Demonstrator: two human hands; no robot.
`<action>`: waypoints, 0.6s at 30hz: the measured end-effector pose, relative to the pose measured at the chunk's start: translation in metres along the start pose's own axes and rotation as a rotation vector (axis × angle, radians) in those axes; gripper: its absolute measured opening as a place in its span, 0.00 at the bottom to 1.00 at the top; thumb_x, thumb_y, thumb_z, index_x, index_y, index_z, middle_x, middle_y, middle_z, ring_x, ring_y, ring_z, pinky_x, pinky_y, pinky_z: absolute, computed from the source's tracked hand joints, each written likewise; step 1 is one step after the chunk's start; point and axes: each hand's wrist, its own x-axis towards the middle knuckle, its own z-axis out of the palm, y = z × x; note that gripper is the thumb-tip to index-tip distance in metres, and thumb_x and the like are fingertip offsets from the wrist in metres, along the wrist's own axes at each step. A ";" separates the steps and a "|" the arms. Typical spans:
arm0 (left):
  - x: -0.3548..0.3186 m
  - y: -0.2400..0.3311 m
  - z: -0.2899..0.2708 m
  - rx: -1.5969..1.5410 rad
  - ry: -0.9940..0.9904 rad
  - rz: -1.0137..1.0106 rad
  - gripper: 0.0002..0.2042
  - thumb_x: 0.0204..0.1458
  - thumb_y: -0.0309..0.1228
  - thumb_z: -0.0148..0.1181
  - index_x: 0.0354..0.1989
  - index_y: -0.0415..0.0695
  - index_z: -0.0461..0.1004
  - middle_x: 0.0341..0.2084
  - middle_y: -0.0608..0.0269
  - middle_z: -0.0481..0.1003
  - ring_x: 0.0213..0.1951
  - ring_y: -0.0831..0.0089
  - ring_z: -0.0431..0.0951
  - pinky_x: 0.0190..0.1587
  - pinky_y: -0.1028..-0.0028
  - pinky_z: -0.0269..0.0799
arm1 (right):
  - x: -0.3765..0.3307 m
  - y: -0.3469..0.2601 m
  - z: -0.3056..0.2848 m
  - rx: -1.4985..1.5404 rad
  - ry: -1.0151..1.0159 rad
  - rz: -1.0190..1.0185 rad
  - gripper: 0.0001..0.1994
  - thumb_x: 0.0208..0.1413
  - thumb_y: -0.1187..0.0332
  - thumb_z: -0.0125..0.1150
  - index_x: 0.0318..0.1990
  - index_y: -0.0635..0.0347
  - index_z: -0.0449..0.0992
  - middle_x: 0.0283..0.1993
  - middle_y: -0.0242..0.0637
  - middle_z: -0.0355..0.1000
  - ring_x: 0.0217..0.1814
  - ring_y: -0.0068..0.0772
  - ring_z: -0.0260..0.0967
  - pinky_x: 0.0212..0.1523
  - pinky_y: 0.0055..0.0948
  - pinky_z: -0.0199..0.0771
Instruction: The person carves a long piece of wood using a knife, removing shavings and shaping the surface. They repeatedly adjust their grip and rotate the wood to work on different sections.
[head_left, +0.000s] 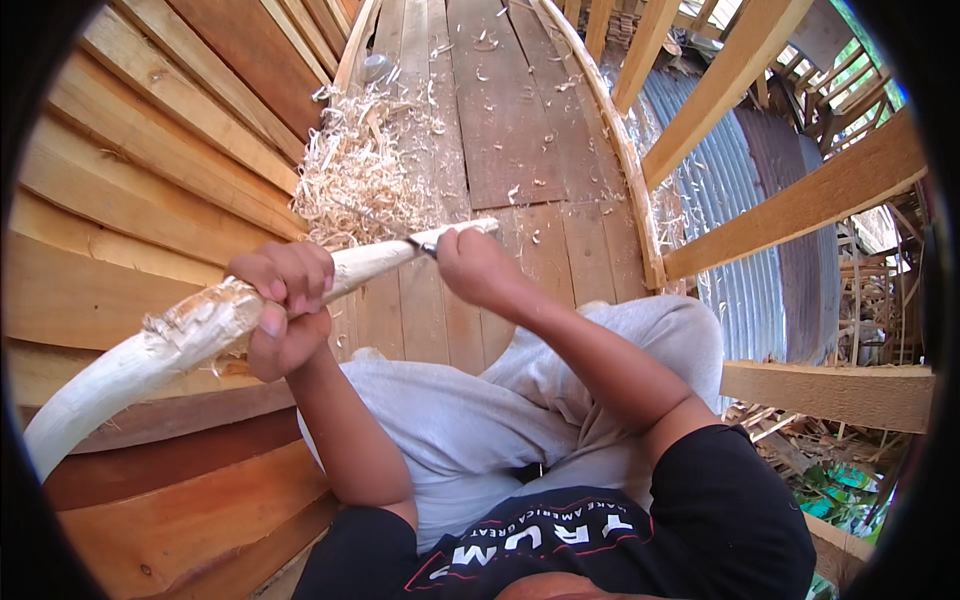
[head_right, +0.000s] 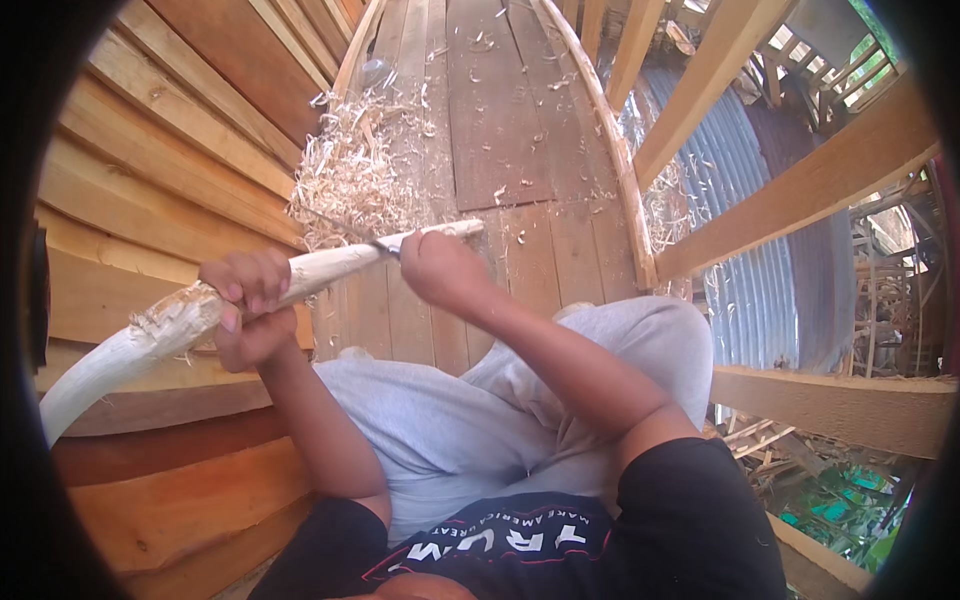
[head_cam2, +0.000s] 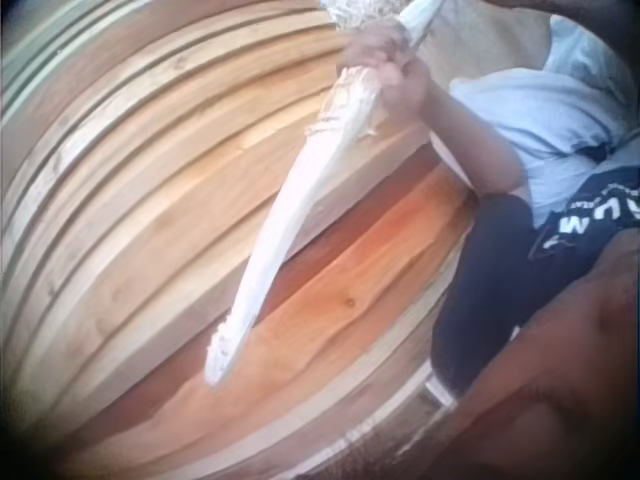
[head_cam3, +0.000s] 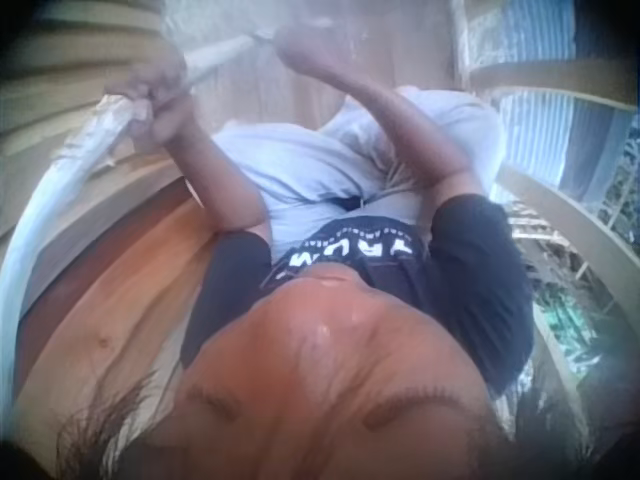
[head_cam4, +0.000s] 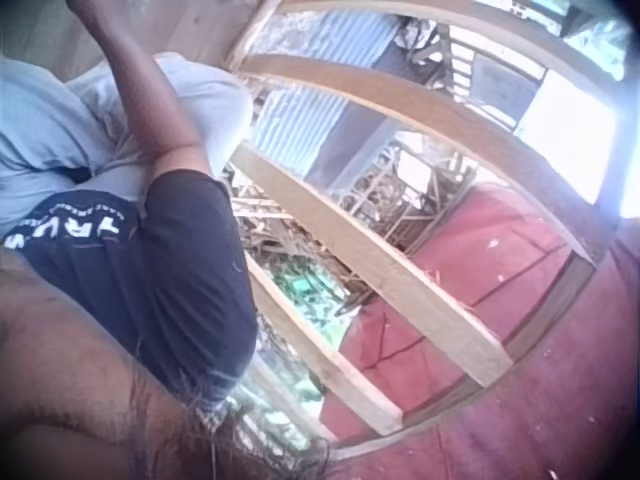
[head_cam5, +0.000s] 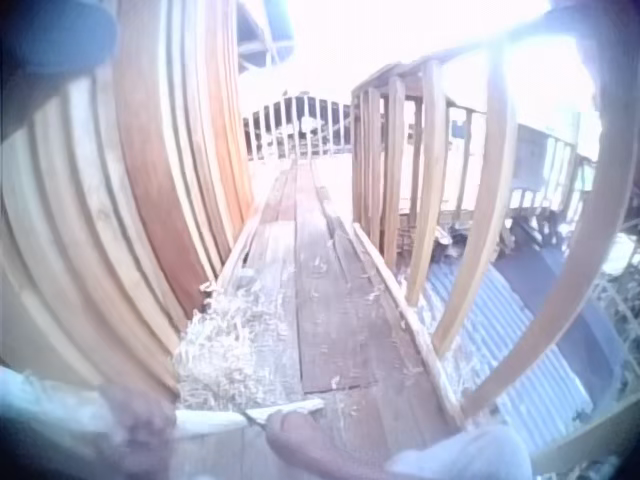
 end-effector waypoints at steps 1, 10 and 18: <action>-0.005 -0.001 0.002 -0.013 0.121 -0.002 0.09 0.46 0.34 0.52 0.31 0.47 0.60 0.19 0.67 0.59 0.21 0.76 0.59 0.31 0.71 0.58 | 0.004 0.022 0.001 -0.098 -0.046 0.018 0.19 0.58 0.64 0.41 0.46 0.65 0.77 0.47 0.55 0.73 0.49 0.54 0.72 0.52 0.45 0.70; 0.001 0.001 0.010 0.037 0.060 0.004 0.08 0.47 0.33 0.52 0.32 0.45 0.62 0.19 0.65 0.60 0.21 0.75 0.59 0.31 0.71 0.59 | -0.005 0.000 -0.001 -0.022 0.052 -0.046 0.19 0.58 0.65 0.38 0.38 0.70 0.76 0.41 0.58 0.74 0.44 0.60 0.72 0.46 0.51 0.71; 0.012 -0.001 0.026 0.088 0.558 -0.007 0.07 0.47 0.33 0.51 0.31 0.45 0.61 0.19 0.66 0.58 0.22 0.75 0.58 0.34 0.71 0.58 | 0.032 0.061 0.024 -0.050 0.110 -0.034 0.22 0.60 0.62 0.36 0.34 0.74 0.73 0.40 0.64 0.71 0.42 0.64 0.70 0.47 0.53 0.69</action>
